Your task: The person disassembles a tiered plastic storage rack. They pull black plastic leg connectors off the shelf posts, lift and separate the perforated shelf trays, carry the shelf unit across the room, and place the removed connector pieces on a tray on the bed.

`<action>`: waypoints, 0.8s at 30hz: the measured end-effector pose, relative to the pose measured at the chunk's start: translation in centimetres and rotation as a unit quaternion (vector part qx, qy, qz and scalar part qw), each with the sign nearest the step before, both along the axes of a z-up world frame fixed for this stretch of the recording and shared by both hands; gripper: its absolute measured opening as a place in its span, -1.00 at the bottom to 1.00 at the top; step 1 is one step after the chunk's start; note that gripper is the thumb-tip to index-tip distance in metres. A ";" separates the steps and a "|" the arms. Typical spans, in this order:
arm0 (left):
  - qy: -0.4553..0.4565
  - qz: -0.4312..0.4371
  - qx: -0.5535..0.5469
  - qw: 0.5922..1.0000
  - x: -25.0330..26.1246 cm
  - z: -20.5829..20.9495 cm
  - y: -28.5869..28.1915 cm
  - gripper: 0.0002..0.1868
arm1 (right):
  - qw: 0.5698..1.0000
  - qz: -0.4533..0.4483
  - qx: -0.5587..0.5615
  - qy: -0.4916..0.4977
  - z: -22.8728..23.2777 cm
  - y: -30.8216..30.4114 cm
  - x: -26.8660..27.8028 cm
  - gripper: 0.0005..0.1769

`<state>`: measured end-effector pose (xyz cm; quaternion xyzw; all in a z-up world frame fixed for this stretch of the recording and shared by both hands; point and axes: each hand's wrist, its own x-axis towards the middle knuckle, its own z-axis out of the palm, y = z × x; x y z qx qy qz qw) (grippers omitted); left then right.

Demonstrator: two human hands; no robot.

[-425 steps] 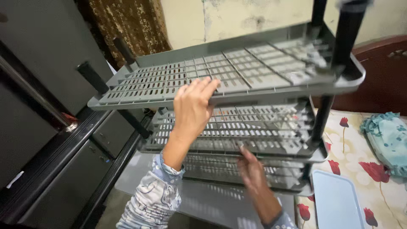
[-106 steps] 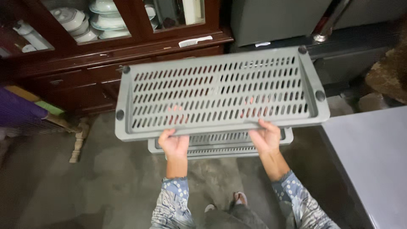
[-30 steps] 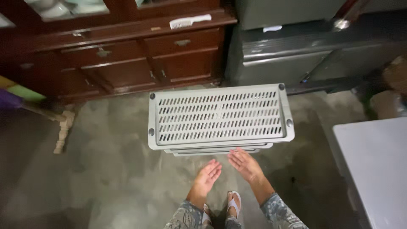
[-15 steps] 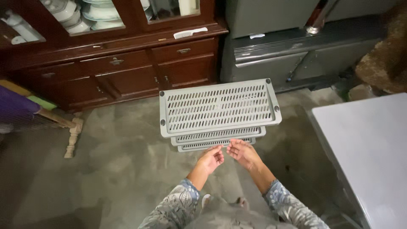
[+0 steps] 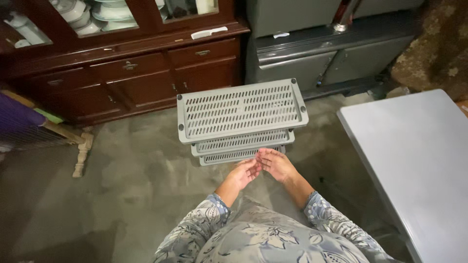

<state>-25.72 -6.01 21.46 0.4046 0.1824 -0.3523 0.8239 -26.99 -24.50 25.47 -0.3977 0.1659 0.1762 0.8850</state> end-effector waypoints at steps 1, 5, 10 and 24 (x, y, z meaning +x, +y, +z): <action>0.007 0.004 -0.001 1.000 -0.8 -0.1 -0.4 -0.83 | 1.000 0.003 0.005 -0.002 0.2 -0.4 -0.9 -0.72; 0.035 0.014 -0.003 0.999 -3.8 -1.0 -2.2 -0.57 | 1.000 0.001 -0.003 0.012 0.7 -1.9 -5.0 -0.70; 0.048 0.009 0.005 0.999 -7.7 -2.3 -3.4 -0.50 | 1.000 0.008 0.014 0.005 -0.2 -3.3 -9.2 -0.66; 0.043 0.009 0.028 0.999 -12.1 -1.9 -2.7 -0.66 | 0.999 0.028 0.015 0.013 -0.2 -4.9 -13.2 -0.66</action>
